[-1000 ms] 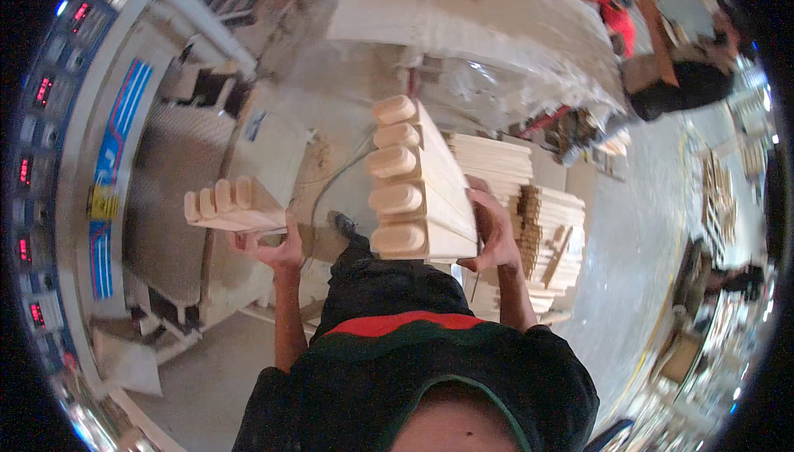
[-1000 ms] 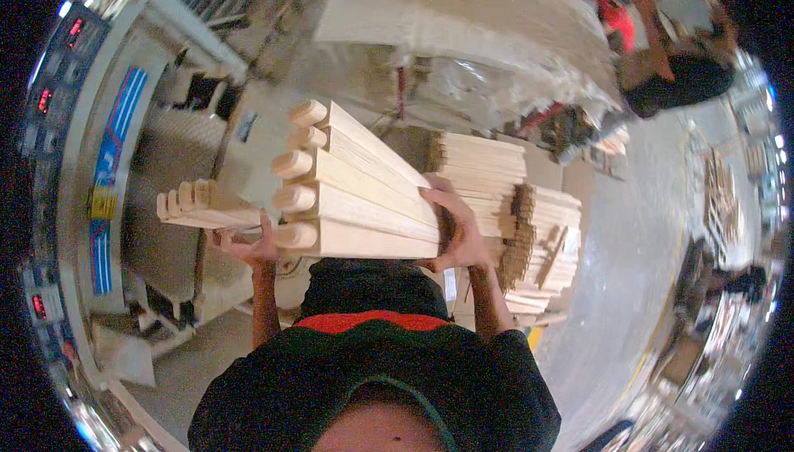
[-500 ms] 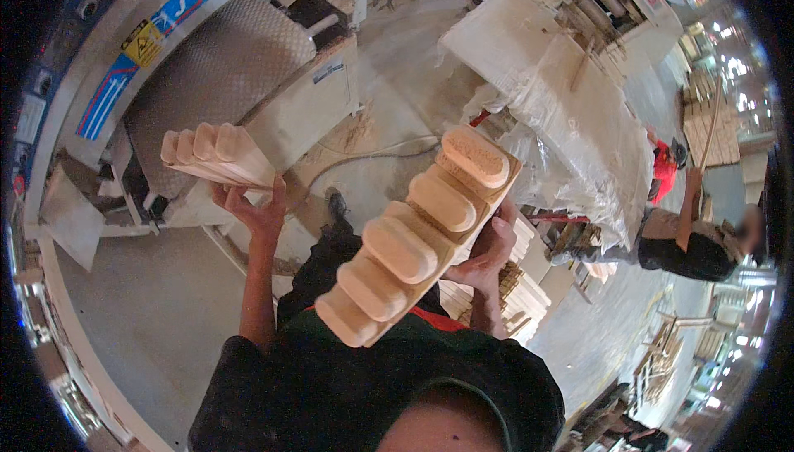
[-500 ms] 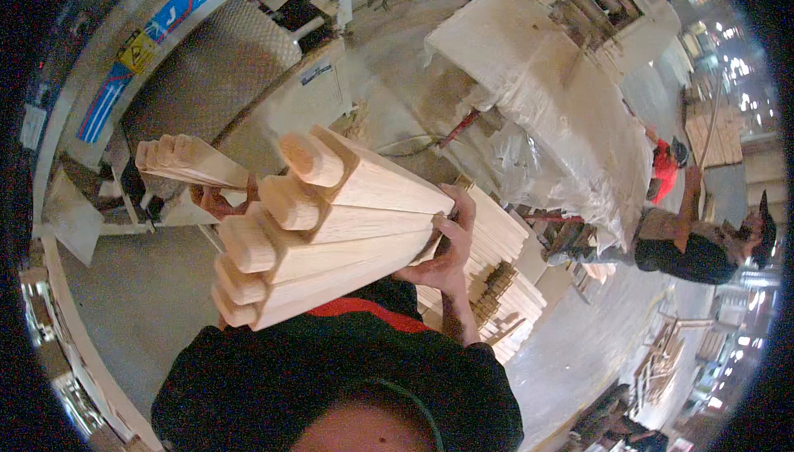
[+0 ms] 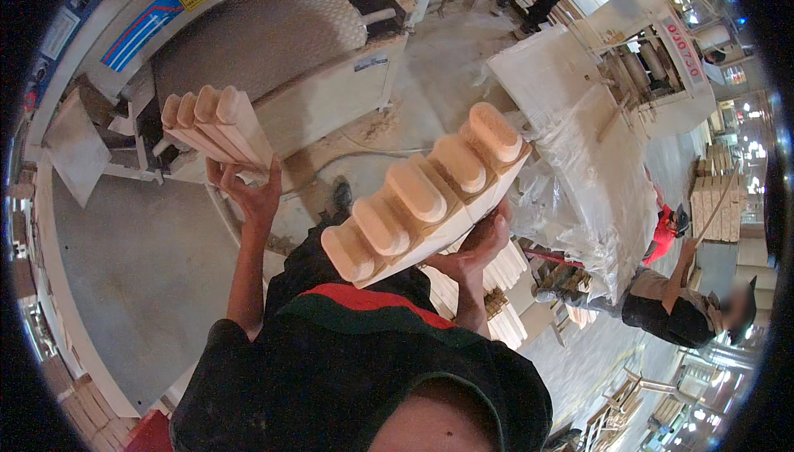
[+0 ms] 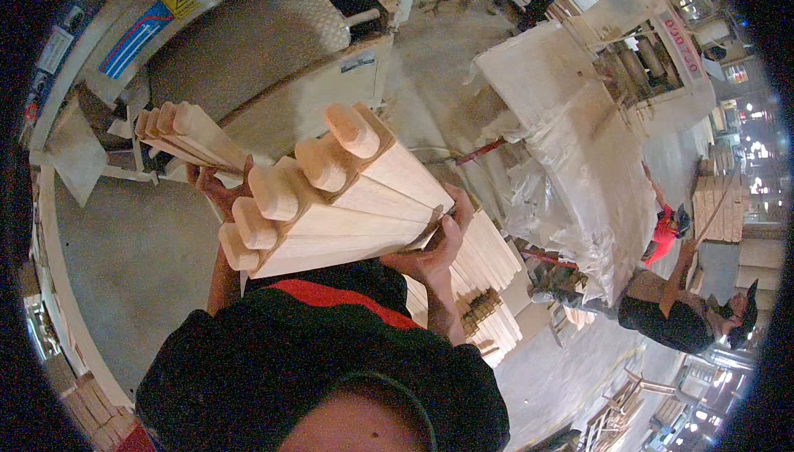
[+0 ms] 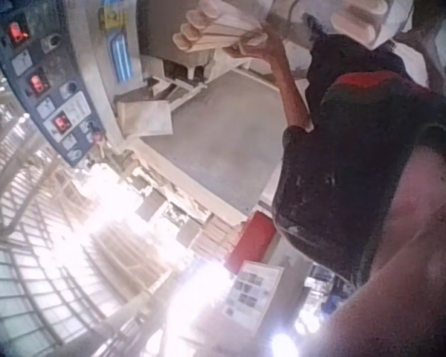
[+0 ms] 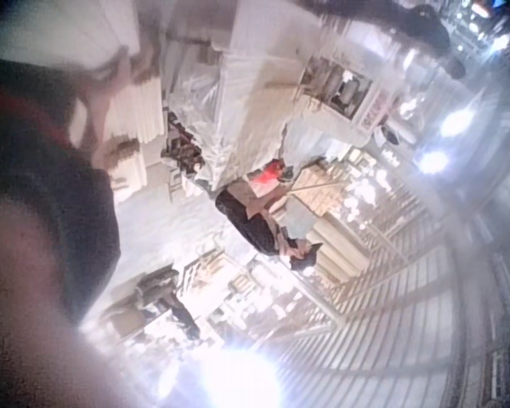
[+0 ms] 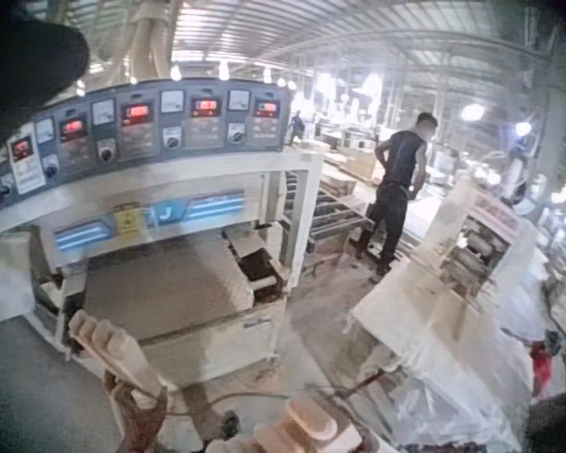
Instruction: The person sits on the floor and repeatedly picks up small wooden pieces, inspects them, and stacks them. The person also moves to a machine to place pieces onto a conveyor belt and returns to the floor to continue sorting.
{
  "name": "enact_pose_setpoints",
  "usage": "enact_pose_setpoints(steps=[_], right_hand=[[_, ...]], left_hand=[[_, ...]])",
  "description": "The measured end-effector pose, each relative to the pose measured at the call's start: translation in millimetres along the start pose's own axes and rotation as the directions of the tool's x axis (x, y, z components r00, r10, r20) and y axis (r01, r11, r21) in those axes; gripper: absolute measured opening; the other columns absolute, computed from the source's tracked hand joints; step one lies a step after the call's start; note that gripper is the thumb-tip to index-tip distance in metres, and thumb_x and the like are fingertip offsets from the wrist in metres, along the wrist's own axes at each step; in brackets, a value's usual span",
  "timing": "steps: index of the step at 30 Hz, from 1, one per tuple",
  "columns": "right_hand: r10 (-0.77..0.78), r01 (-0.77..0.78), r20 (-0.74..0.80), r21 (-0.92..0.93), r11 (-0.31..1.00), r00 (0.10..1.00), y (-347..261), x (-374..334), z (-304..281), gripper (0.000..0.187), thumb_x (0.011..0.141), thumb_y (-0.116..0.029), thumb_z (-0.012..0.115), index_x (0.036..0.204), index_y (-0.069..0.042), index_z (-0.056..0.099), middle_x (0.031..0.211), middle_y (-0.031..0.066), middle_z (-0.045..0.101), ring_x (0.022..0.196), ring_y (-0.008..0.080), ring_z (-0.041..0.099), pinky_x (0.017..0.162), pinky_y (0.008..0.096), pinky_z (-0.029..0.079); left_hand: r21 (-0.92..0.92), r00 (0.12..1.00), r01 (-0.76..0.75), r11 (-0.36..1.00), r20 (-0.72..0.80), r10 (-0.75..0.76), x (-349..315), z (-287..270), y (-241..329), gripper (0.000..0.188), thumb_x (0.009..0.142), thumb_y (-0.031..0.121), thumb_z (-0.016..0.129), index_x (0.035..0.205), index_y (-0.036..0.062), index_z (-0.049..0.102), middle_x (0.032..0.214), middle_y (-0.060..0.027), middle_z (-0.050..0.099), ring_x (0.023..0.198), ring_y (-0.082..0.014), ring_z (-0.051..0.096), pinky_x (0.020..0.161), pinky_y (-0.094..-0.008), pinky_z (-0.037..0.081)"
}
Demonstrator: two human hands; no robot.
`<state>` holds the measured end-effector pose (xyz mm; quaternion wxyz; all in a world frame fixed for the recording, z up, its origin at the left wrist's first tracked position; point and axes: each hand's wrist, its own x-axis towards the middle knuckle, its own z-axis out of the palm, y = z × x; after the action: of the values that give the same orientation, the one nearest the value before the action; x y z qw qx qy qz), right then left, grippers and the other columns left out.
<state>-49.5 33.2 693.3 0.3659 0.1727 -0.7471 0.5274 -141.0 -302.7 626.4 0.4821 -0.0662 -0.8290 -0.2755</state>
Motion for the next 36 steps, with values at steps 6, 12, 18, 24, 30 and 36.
enact_pose_setpoints(steps=[6, 12, 18, 24, 30, 36], right_hand=[[0.060, -0.059, 0.013, -0.041, 0.997, 0.998, 8.8, -1.9, 8.0, 0.118, 0.049, -0.046, 0.092, 0.145, -0.028, 0.025, 0.136, 0.0215, 0.034, 0.121, 0.0378, 0.040, 0.097, 0.0503, 0.038], [0.282, -0.255, 0.081, -0.243, 0.936, 0.956, 17.4, -15.6, 25.9, 0.120, 0.043, -0.043, 0.092, 0.142, -0.011, 0.034, 0.132, 0.0235, 0.039, 0.121, 0.0401, 0.039, 0.099, 0.0516, 0.036], [0.295, -0.237, 0.158, -0.309, 0.921, 0.942, 46.9, -3.5, 109.8, 0.105, 0.054, -0.038, 0.082, 0.142, -0.006, 0.035, 0.129, 0.0237, 0.042, 0.118, 0.0415, 0.039, 0.099, 0.0533, 0.033], [0.499, -0.391, 0.164, -0.438, 0.809, 0.851, 129.2, 39.5, 240.1, 0.102, 0.055, -0.032, 0.080, 0.143, -0.009, 0.033, 0.118, 0.0229, 0.047, 0.112, 0.0390, 0.041, 0.098, 0.0526, 0.030], [0.681, -0.401, 0.097, -0.745, 0.533, 0.726, 193.2, 114.2, 350.8, 0.103, 0.057, -0.040, 0.080, 0.144, -0.010, 0.033, 0.120, 0.0270, 0.046, 0.115, 0.0449, 0.039, 0.099, 0.0581, 0.027], [0.665, -0.299, 0.195, -0.778, 0.552, 0.721, 243.8, 194.7, 451.3, 0.106, 0.058, -0.046, 0.079, 0.145, -0.011, 0.031, 0.130, 0.0366, 0.038, 0.125, 0.0488, 0.032, 0.099, 0.0588, 0.026]], left_hand=[[0.014, 0.998, 0.062, 0.998, 0.003, -0.062, -2.7, 0.7, -9.7, 0.076, 0.066, 0.017, 0.085, 0.121, 0.0097, 0.032, 0.133, -0.0238, 0.027, 0.129, -0.0411, 0.026, 0.101, -0.0570, 0.025], [0.117, 0.993, 0.115, 0.986, 0.004, -0.117, -6.3, -7.6, -22.2, 0.081, 0.066, 0.016, 0.084, 0.126, 0.0085, 0.029, 0.134, -0.0276, 0.027, 0.130, -0.0436, 0.026, 0.103, -0.0581, 0.023], [0.140, 0.983, 0.184, 0.973, -0.053, -0.178, -13.2, -16.6, -39.2, 0.079, 0.069, 0.016, 0.082, 0.127, 0.0096, 0.028, 0.137, -0.0304, 0.025, 0.132, -0.0461, 0.024, 0.105, -0.0586, 0.022], [0.246, 0.960, 0.262, 0.933, -0.170, -0.224, -18.1, -33.5, -66.4, 0.072, 0.070, 0.015, 0.082, 0.121, 0.0114, 0.031, 0.137, -0.0290, 0.026, 0.132, -0.0456, 0.023, 0.104, -0.0590, 0.023], [0.321, 0.930, 0.360, 0.876, -0.198, -0.310, -10.0, -47.0, -93.3, 0.071, 0.071, 0.012, 0.080, 0.122, 0.0117, 0.031, 0.136, -0.0287, 0.026, 0.133, -0.0451, 0.023, 0.104, -0.0591, 0.023], [0.314, 0.932, 0.352, 0.882, -0.201, -0.301, 5.4, -55.1, -125.8, 0.069, 0.070, 0.009, 0.079, 0.121, 0.0116, 0.032, 0.141, -0.0316, 0.021, 0.133, -0.0473, 0.023, 0.104, -0.0594, 0.025]])
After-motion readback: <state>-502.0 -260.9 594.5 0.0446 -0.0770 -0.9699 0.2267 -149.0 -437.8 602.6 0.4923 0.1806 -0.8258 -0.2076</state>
